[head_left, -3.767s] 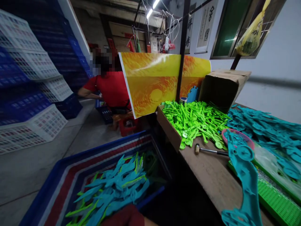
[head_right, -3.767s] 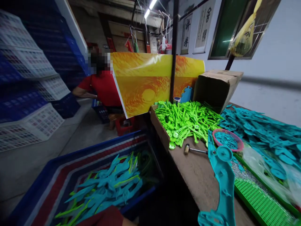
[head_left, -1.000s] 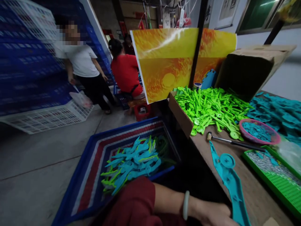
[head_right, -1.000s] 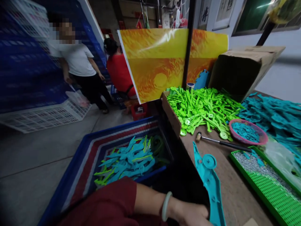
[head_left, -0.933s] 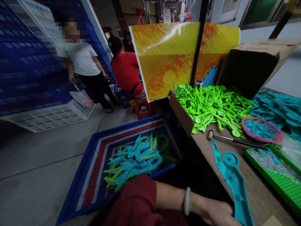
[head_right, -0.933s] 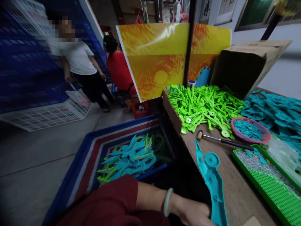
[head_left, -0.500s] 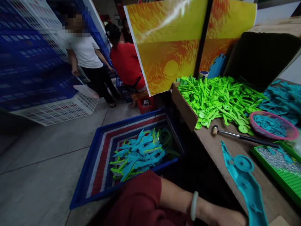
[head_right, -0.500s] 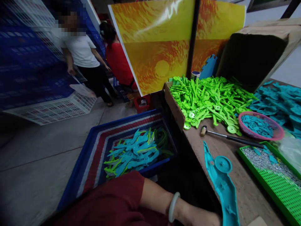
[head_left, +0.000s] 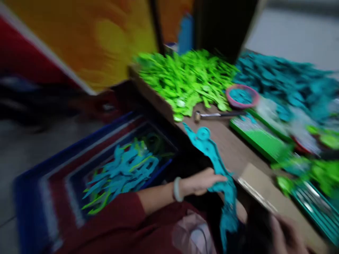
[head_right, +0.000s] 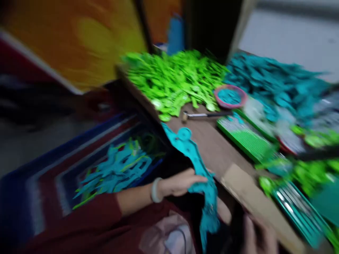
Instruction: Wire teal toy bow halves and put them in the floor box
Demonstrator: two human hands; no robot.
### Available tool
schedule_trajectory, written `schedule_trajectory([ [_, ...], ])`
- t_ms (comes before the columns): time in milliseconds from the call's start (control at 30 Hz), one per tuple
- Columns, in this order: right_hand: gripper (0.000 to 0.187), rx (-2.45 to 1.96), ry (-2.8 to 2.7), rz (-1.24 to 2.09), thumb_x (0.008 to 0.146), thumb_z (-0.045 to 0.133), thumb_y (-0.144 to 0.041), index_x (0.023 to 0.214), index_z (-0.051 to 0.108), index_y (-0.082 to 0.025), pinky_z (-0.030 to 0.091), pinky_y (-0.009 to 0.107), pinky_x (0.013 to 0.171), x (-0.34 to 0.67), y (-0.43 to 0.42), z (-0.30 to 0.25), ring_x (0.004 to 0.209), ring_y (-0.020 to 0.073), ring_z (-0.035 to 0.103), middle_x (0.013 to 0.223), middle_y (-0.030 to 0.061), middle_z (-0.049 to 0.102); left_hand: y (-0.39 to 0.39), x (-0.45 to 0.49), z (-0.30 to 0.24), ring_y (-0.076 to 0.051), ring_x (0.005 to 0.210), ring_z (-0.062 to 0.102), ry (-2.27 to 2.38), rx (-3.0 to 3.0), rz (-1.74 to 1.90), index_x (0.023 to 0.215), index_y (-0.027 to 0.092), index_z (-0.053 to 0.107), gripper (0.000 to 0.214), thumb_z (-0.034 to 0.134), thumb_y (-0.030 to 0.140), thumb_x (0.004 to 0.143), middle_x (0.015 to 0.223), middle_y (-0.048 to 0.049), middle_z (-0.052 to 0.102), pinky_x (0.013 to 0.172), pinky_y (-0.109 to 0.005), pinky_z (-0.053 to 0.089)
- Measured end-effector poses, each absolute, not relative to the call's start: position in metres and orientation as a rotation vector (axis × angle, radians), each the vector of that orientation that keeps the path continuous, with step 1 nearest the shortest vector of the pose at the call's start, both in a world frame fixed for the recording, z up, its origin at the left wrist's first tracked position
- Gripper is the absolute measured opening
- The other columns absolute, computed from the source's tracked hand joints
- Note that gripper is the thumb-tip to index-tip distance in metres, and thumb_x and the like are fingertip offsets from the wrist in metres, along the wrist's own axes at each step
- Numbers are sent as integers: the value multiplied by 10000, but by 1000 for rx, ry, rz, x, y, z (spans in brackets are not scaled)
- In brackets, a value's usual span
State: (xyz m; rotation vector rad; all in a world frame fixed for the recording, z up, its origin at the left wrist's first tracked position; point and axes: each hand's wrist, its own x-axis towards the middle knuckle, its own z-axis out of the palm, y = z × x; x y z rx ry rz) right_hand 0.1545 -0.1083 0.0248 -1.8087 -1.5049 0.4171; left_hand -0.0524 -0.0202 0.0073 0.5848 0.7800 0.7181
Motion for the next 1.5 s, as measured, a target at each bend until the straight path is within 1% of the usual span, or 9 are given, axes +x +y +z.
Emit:
schedule_trajectory([
  [67,256,-1784,-1482,400,916,552,-438,802,628,-222,501,363,745,149,-120,21,826,230,608,849,83,616,-13,-57,6,-199,810,693,771,553,627,895,187,724,304,791,420,711,869,-56,721,724,-296,599],
  [200,150,-1759,-1535,623,965,492,-242,852,580,-199,479,329,788,140,-117,5,894,187,562,947,67,524,-1,-52,-10,-247,878,688,828,598,451,848,143,714,337,769,460,747,878,-90,729,816,-395,608],
  [400,92,-1733,-1816,540,944,501,-132,894,555,-187,482,336,812,136,-123,11,959,203,525,1012,86,512,-2,-53,-12,-230,764,657,896,897,334,852,125,723,438,614,549,852,811,-91,722,698,-338,599],
  [567,109,-1718,-2088,110,906,513,-82,853,570,-159,494,361,734,140,-122,15,887,223,494,1014,125,534,4,-51,-13,-250,810,665,866,983,280,888,135,736,474,564,576,868,855,-96,741,679,-319,579],
  [767,102,-1649,-2158,-222,865,552,-43,856,603,-131,525,378,742,135,-119,18,896,241,527,960,140,583,3,-47,-9,-201,695,632,840,1030,279,736,147,720,478,549,573,871,757,-77,726,671,-289,556],
  [867,103,-1633,-2147,-373,848,572,-37,864,615,-130,533,380,736,131,-121,18,884,239,554,955,141,603,1,-45,-9,-202,692,628,851,1037,270,749,150,724,478,553,583,862,764,-75,728,669,-291,557],
  [1067,67,-1637,-2146,-400,843,592,-45,850,621,-105,545,385,714,131,-128,21,887,251,569,935,158,622,0,-43,-13,-209,735,637,845,1011,250,883,149,750,470,566,581,868,805,-75,733,671,-291,574],
  [1300,135,-1636,-2263,-354,886,537,-59,811,629,-123,546,376,741,133,-131,22,898,241,583,929,147,633,-3,-42,-16,-222,826,658,803,959,239,937,163,759,452,572,571,889,847,-77,743,688,-293,595],
  [1500,89,-1596,-2179,-328,859,571,-52,818,620,-114,550,388,758,130,-126,11,879,239,572,911,144,620,-5,-42,-19,-233,905,671,784,918,219,988,165,756,472,555,585,909,913,-87,750,698,-277,596],
])
